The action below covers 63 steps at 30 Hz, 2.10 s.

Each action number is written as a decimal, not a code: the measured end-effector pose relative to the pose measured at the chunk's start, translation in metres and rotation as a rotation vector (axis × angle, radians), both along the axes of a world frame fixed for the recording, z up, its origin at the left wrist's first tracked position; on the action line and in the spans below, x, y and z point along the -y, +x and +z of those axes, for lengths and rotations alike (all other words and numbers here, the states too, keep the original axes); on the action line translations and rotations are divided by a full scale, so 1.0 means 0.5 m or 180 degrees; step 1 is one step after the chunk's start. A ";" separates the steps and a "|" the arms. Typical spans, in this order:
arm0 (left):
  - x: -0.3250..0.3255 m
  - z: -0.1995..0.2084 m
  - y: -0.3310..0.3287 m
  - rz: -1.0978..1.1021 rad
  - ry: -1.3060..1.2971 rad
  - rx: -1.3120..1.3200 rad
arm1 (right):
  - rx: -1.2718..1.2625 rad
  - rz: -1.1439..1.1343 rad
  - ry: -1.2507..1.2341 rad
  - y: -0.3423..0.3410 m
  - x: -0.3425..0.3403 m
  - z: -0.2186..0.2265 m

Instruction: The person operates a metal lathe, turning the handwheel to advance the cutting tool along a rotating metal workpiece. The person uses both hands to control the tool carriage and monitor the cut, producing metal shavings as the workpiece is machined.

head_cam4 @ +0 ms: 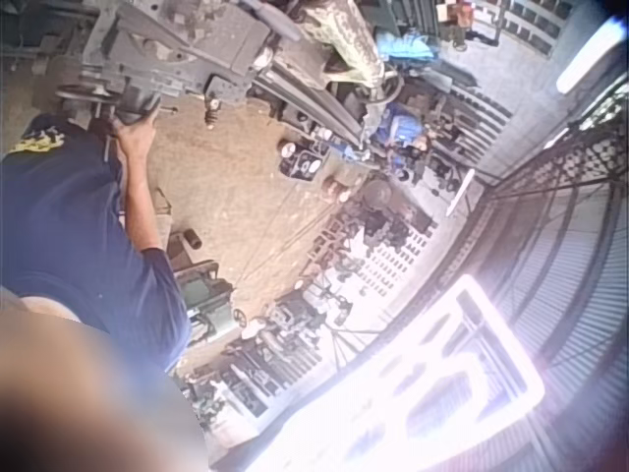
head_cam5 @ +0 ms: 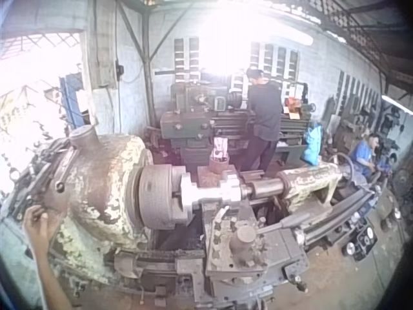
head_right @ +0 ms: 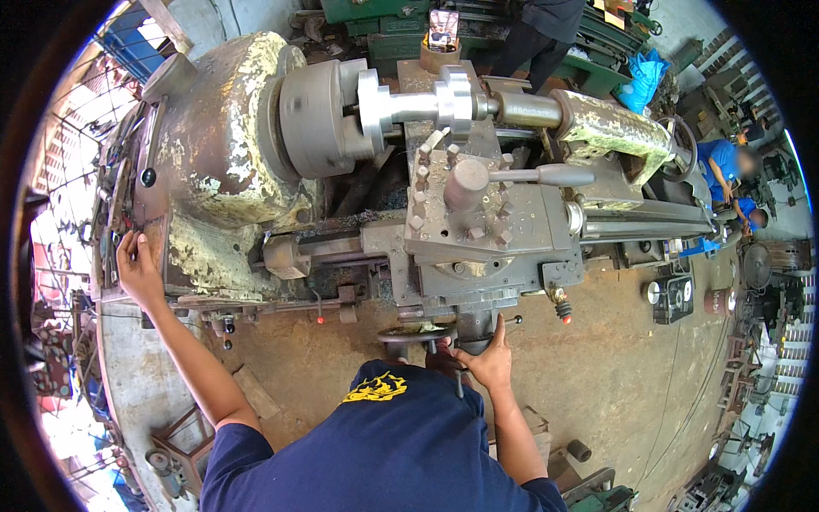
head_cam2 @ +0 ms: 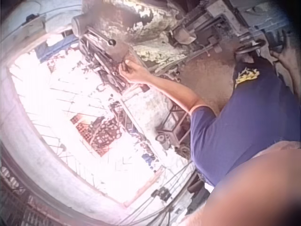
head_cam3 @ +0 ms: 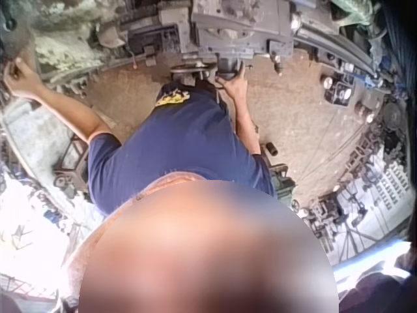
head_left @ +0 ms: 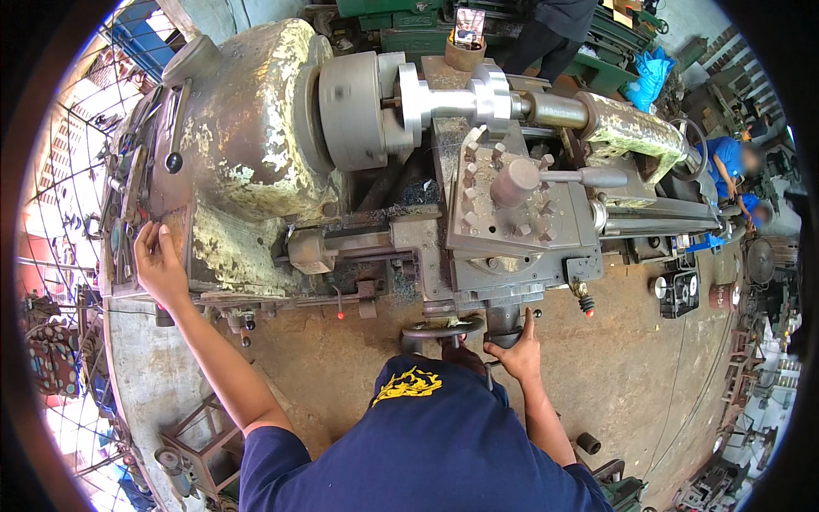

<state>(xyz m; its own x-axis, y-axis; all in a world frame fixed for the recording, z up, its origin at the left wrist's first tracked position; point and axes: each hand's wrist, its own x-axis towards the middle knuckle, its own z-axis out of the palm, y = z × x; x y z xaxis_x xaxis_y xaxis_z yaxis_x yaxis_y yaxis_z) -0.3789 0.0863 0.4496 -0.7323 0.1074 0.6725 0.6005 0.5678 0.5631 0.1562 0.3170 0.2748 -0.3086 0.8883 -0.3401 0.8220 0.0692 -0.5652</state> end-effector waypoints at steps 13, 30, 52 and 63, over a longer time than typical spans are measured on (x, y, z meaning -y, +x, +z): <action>0.009 -0.009 -0.009 -0.0253 0.0258 0.0032 | -0.0145 -0.0110 -0.0322 0.010 -0.009 -0.002; 0.016 -0.014 -0.015 -0.0295 0.0346 0.0077 | 0.0137 0.0053 0.0108 0.007 0.013 -0.012; 0.003 -0.007 0.003 -0.0260 0.0938 0.0070 | 0.0271 -0.0110 -0.0113 -0.001 0.009 -0.005; 0.007 -0.010 0.001 -0.0552 0.0987 0.0044 | 0.0212 -0.0099 -0.0159 0.008 0.004 -0.012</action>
